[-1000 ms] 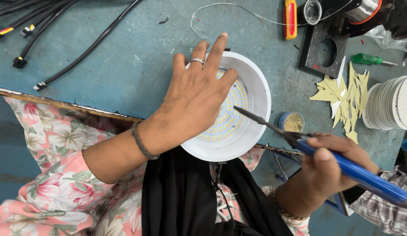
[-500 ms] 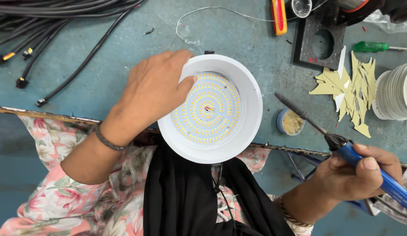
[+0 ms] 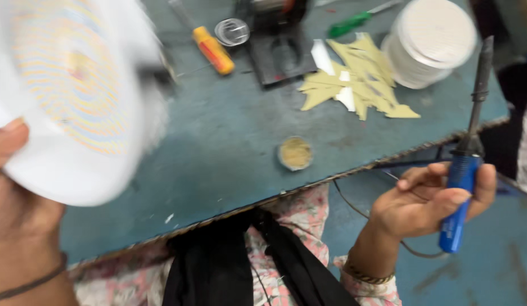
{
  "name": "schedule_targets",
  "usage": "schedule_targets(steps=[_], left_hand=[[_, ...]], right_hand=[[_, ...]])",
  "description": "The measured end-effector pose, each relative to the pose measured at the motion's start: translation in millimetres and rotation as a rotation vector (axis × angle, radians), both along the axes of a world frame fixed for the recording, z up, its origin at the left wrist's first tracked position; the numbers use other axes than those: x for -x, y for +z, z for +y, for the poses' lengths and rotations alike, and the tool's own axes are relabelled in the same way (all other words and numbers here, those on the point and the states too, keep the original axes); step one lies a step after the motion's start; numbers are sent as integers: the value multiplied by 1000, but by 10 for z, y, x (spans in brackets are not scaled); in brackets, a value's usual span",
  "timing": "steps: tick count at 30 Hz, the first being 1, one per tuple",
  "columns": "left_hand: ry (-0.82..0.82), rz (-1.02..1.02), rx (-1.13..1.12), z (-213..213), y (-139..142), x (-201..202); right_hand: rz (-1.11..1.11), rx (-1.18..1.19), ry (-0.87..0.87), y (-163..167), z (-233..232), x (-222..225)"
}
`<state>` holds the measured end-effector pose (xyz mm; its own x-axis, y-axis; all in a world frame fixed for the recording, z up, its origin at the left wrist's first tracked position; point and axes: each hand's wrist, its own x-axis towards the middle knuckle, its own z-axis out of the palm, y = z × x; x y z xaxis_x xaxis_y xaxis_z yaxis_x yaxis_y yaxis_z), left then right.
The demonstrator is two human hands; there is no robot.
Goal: The person assembles LED light fixtures by inserting wires into the back of the housing, connecting them to the LED board, applying flux, and soldering the connections. The person repeats this process for multiple units, using a soldering iron and flux.
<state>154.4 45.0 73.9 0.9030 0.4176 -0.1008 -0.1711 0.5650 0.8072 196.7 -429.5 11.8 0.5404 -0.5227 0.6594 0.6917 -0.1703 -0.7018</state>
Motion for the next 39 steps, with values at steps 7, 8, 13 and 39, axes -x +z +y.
schedule_targets(steps=[7, 8, 13, 39], left_hand=[[-298, -19, 121, -768, 195, -708], [-346, 6, -42, -949, 253, -769], [-523, -60, -364, -1917, 440, -1069], [398, 1, -172, -67, -54, -2771]], right_hand=[[23, -101, -124, -149, -355, 347], [26, -104, -143, -158, -433, 369], [-103, -80, -332, -123, -870, 508], [179, 99, -382, -377, -947, 456]])
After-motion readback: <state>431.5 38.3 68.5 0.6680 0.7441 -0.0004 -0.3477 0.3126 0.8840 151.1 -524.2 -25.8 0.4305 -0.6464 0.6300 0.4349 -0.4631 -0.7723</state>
